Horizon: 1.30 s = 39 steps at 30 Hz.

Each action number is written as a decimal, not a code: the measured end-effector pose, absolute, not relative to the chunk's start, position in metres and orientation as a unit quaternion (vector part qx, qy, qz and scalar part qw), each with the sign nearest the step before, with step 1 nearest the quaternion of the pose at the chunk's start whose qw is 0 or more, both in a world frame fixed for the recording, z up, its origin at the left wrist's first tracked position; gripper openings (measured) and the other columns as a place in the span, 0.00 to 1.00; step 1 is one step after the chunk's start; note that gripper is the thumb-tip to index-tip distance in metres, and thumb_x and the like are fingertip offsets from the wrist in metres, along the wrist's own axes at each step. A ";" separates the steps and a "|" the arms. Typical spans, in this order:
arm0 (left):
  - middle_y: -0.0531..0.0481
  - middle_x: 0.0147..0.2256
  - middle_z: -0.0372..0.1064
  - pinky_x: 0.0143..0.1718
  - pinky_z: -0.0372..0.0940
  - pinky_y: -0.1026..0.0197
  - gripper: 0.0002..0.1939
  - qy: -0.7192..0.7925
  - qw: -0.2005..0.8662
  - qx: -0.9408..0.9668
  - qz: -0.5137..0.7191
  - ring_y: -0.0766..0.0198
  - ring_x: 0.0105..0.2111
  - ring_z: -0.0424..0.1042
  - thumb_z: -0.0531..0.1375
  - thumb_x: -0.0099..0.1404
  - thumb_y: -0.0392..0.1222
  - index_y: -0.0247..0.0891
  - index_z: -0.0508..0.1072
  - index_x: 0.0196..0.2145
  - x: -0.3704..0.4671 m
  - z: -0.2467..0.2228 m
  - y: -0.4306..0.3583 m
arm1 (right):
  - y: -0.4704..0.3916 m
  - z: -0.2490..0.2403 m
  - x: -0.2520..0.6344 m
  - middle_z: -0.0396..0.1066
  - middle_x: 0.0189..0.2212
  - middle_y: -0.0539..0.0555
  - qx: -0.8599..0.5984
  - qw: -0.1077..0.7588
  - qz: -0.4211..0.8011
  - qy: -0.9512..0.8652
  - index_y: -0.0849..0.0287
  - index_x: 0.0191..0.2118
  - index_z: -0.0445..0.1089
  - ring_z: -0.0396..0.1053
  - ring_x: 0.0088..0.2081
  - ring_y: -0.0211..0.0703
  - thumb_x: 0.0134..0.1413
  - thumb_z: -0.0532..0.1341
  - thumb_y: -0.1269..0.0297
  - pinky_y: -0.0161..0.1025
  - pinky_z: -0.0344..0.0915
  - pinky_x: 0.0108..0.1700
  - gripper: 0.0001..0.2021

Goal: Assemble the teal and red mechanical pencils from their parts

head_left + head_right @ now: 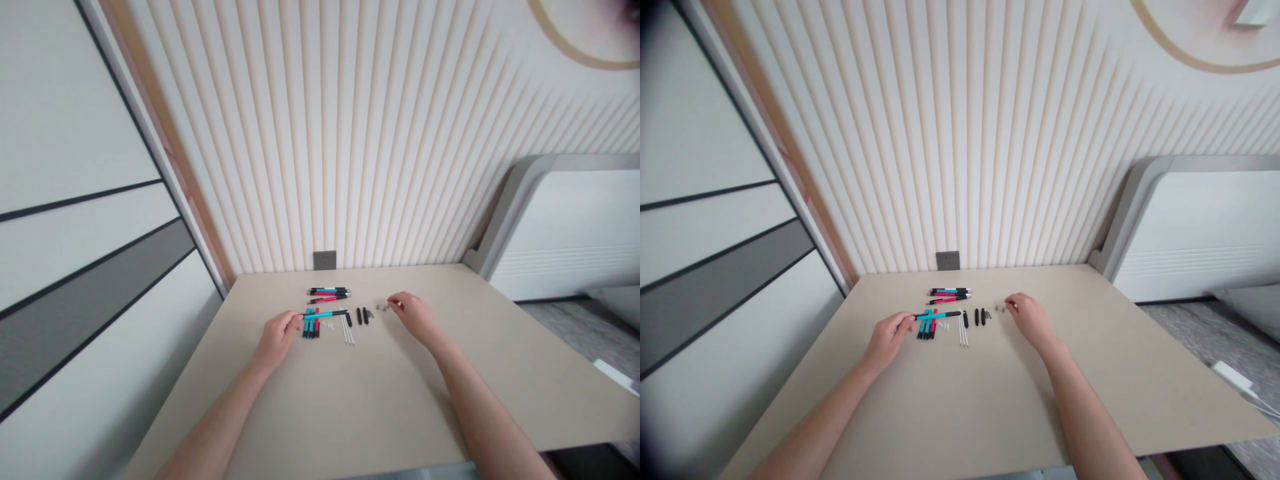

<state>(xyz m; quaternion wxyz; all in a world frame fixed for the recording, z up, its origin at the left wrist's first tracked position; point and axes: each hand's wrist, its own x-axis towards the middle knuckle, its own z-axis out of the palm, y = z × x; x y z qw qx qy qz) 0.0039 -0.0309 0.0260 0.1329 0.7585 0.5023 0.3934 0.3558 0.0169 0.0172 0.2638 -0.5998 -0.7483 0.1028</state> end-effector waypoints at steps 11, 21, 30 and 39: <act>0.52 0.25 0.69 0.31 0.62 0.65 0.17 0.491 0.143 0.768 0.387 0.65 0.26 0.68 0.49 0.69 0.47 0.37 0.71 0.29 0.002 0.023 -0.029 | 0.019 0.002 0.358 0.74 0.38 0.55 -0.649 0.166 0.095 -0.736 0.56 0.50 0.67 0.70 0.39 0.44 0.54 0.54 0.71 0.36 0.58 0.38 0.17; 0.52 0.25 0.69 0.31 0.61 0.65 0.16 0.483 0.140 0.772 0.388 0.65 0.26 0.68 0.49 0.70 0.47 0.37 0.71 0.31 0.003 0.025 -0.030 | 0.024 -0.002 0.357 0.74 0.37 0.54 -0.648 0.187 0.110 -0.730 0.54 0.56 0.63 0.71 0.39 0.44 0.54 0.59 0.68 0.36 0.60 0.38 0.22; 0.52 0.26 0.70 0.32 0.62 0.65 0.16 0.484 0.142 0.774 0.384 0.65 0.27 0.69 0.49 0.70 0.46 0.37 0.71 0.32 0.000 0.021 -0.028 | 0.020 0.000 0.358 0.74 0.38 0.55 -0.661 0.162 0.101 -0.725 0.54 0.60 0.58 0.71 0.39 0.45 0.55 0.59 0.66 0.37 0.60 0.38 0.26; 0.52 0.27 0.72 0.34 0.64 0.65 0.15 0.474 0.159 0.771 0.394 0.65 0.28 0.70 0.50 0.70 0.45 0.37 0.73 0.37 0.001 0.020 -0.029 | -0.010 0.023 0.302 0.72 0.40 0.58 -0.486 0.357 0.126 -0.787 0.57 0.52 0.67 0.68 0.42 0.45 0.65 0.47 0.59 0.41 0.63 0.47 0.17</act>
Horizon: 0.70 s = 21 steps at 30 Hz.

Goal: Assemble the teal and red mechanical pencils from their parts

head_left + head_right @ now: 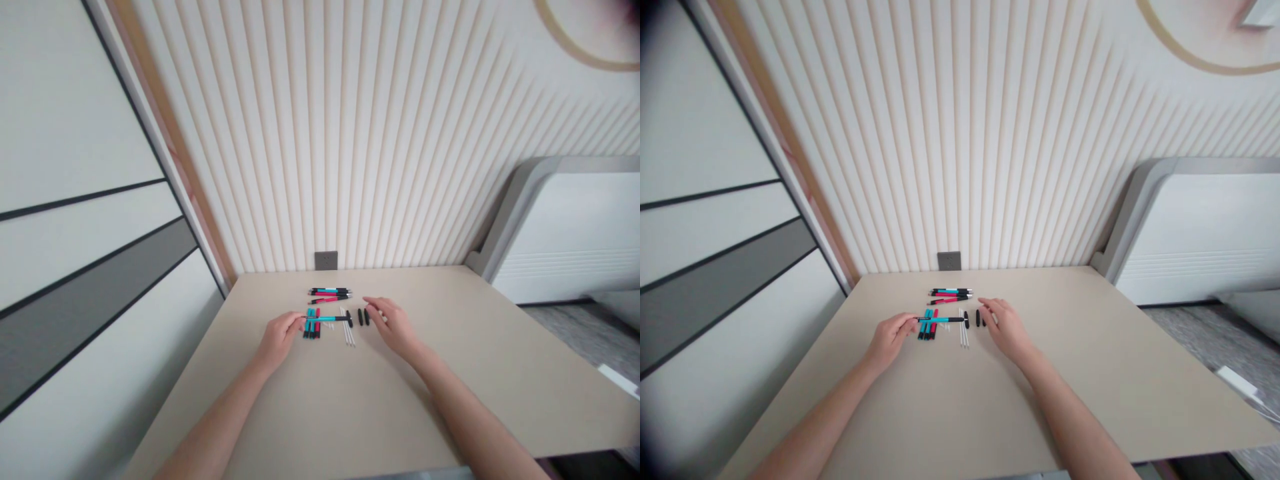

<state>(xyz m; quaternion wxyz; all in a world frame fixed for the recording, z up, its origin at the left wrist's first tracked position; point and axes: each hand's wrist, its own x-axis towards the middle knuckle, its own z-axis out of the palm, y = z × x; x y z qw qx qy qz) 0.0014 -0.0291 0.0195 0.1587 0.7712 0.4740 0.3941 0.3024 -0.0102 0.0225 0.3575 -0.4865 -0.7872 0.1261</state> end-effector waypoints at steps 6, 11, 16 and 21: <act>0.50 0.29 0.73 0.35 0.65 0.65 0.13 0.435 0.167 0.785 0.408 0.66 0.29 0.70 0.50 0.70 0.43 0.36 0.73 0.40 0.003 0.014 -0.030 | -0.025 0.016 0.267 0.73 0.36 0.56 -0.386 0.330 0.220 -0.833 0.58 0.45 0.71 0.69 0.38 0.43 0.66 0.47 0.60 0.39 0.63 0.42 0.16; 0.48 0.31 0.72 0.36 0.64 0.64 0.12 0.398 0.146 0.825 0.373 0.64 0.32 0.70 0.53 0.69 0.44 0.37 0.73 0.44 0.002 0.012 -0.028 | -0.021 0.013 0.271 0.70 0.27 0.52 -0.424 0.299 0.208 -0.829 0.59 0.33 0.69 0.65 0.30 0.40 0.65 0.47 0.61 0.35 0.59 0.36 0.16; 0.47 0.30 0.72 0.35 0.63 0.64 0.12 0.390 0.124 0.834 0.370 0.64 0.32 0.69 0.54 0.68 0.44 0.36 0.75 0.38 0.003 0.014 -0.027 | -0.018 0.011 0.274 0.68 0.24 0.50 -0.424 0.288 0.196 -0.836 0.58 0.28 0.67 0.64 0.28 0.39 0.65 0.48 0.61 0.34 0.57 0.35 0.17; 0.49 0.27 0.69 0.32 0.61 0.66 0.14 0.399 0.179 0.830 0.346 0.65 0.29 0.67 0.54 0.69 0.43 0.35 0.76 0.34 0.002 0.018 -0.030 | -0.018 0.011 0.276 0.68 0.24 0.51 -0.400 0.307 0.145 -0.851 0.59 0.29 0.68 0.63 0.29 0.39 0.66 0.48 0.60 0.35 0.56 0.35 0.18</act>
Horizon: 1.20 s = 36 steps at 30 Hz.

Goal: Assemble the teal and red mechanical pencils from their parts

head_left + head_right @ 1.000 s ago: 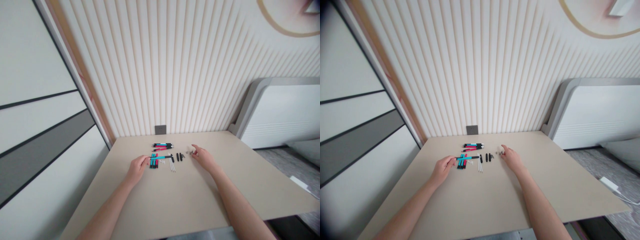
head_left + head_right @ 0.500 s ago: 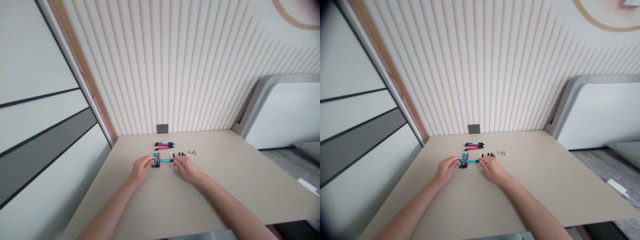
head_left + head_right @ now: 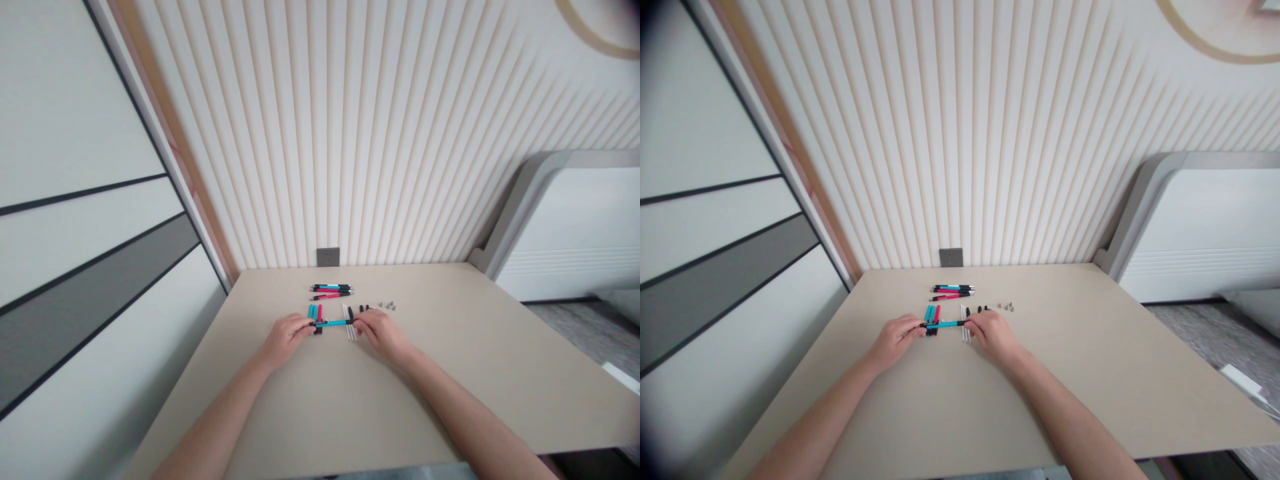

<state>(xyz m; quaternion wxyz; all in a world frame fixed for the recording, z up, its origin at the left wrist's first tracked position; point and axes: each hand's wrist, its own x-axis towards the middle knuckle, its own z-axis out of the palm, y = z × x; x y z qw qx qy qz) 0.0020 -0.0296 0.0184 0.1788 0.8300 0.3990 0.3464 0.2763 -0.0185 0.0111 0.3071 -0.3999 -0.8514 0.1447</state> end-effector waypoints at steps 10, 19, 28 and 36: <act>0.49 0.28 0.72 0.33 0.62 0.67 0.15 0.404 0.250 0.816 0.328 0.66 0.29 0.70 0.53 0.69 0.45 0.35 0.77 0.33 0.000 0.026 -0.033 | -0.021 0.020 0.282 0.67 0.25 0.54 -0.340 0.294 -0.034 -0.893 0.61 0.33 0.70 0.60 0.30 0.41 0.66 0.50 0.60 0.39 0.52 0.37 0.16; 0.45 0.35 0.75 0.38 0.64 0.60 0.14 0.303 0.031 0.885 0.352 0.63 0.34 0.71 0.52 0.70 0.40 0.38 0.73 0.48 -0.015 0.020 -0.025 | -0.031 0.027 0.275 0.68 0.30 0.54 -0.311 0.261 0.173 -0.897 0.60 0.35 0.67 0.63 0.33 0.40 0.67 0.45 0.62 0.37 0.59 0.40 0.16; 0.44 0.36 0.74 0.38 0.64 0.60 0.12 0.318 -0.008 0.887 0.335 0.62 0.34 0.70 0.52 0.70 0.38 0.37 0.72 0.48 -0.011 0.023 -0.029 | -0.025 0.018 0.273 0.66 0.25 0.52 -0.377 0.237 0.173 -0.879 0.60 0.29 0.66 0.61 0.28 0.38 0.67 0.45 0.61 0.35 0.56 0.34 0.19; 0.46 0.31 0.73 0.34 0.63 0.63 0.12 0.327 0.044 0.887 0.324 0.64 0.30 0.69 0.52 0.70 0.40 0.35 0.73 0.43 -0.007 0.024 -0.030 | -0.024 0.018 0.277 0.68 0.26 0.54 -0.391 0.247 0.014 -0.887 0.61 0.30 0.67 0.60 0.29 0.41 0.67 0.47 0.60 0.37 0.52 0.36 0.18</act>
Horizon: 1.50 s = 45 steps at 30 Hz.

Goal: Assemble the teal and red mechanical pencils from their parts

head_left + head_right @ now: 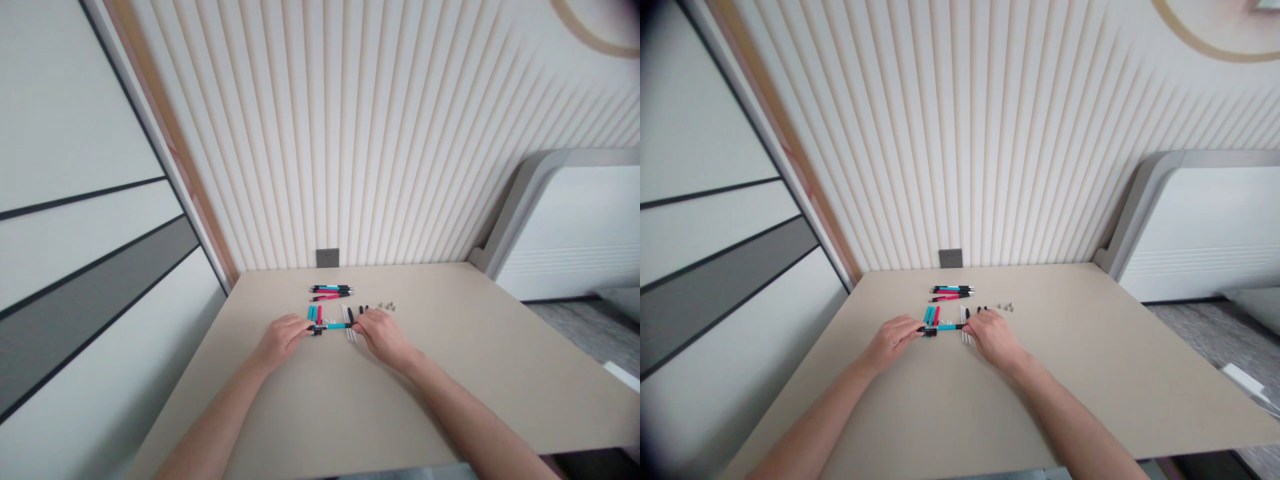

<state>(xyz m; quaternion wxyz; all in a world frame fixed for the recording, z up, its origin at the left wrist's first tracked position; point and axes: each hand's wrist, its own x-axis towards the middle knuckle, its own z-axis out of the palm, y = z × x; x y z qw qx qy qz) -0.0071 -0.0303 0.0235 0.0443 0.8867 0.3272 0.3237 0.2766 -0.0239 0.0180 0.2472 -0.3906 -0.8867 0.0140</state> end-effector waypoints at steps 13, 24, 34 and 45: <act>0.47 0.27 0.71 0.32 0.61 0.64 0.13 0.339 0.128 0.874 0.323 0.64 0.29 0.67 0.52 0.70 0.41 0.34 0.75 0.38 -0.005 0.027 -0.034 | -0.029 0.026 0.274 0.66 0.25 0.54 -0.376 0.267 -0.070 -0.885 0.60 0.29 0.66 0.59 0.30 0.42 0.67 0.48 0.62 0.39 0.49 0.35 0.17; 0.45 0.31 0.73 0.34 0.63 0.63 0.14 0.336 0.087 0.864 0.365 0.64 0.31 0.69 0.52 0.70 0.42 0.35 0.74 0.45 -0.010 0.027 -0.031 | -0.033 0.027 0.271 0.68 0.30 0.57 -0.361 0.291 0.043 -0.885 0.60 0.38 0.68 0.61 0.35 0.44 0.67 0.46 0.61 0.40 0.56 0.39 0.16; 0.45 0.36 0.74 0.37 0.65 0.60 0.13 0.274 -0.065 0.902 0.327 0.63 0.33 0.70 0.52 0.70 0.38 0.37 0.71 0.49 -0.017 0.028 -0.033 | -0.039 0.034 0.274 0.68 0.26 0.50 -0.304 0.213 0.389 -0.843 0.60 0.34 0.67 0.63 0.27 0.36 0.67 0.42 0.54 0.32 0.60 0.32 0.22; 0.45 0.30 0.71 0.34 0.63 0.60 0.11 0.327 -0.054 0.899 0.286 0.62 0.31 0.68 0.51 0.70 0.39 0.34 0.73 0.40 -0.002 0.028 -0.033 | -0.026 0.016 0.273 0.71 0.26 0.54 -0.422 0.192 0.003 -0.886 0.60 0.33 0.67 0.65 0.29 0.41 0.66 0.48 0.65 0.37 0.53 0.35 0.13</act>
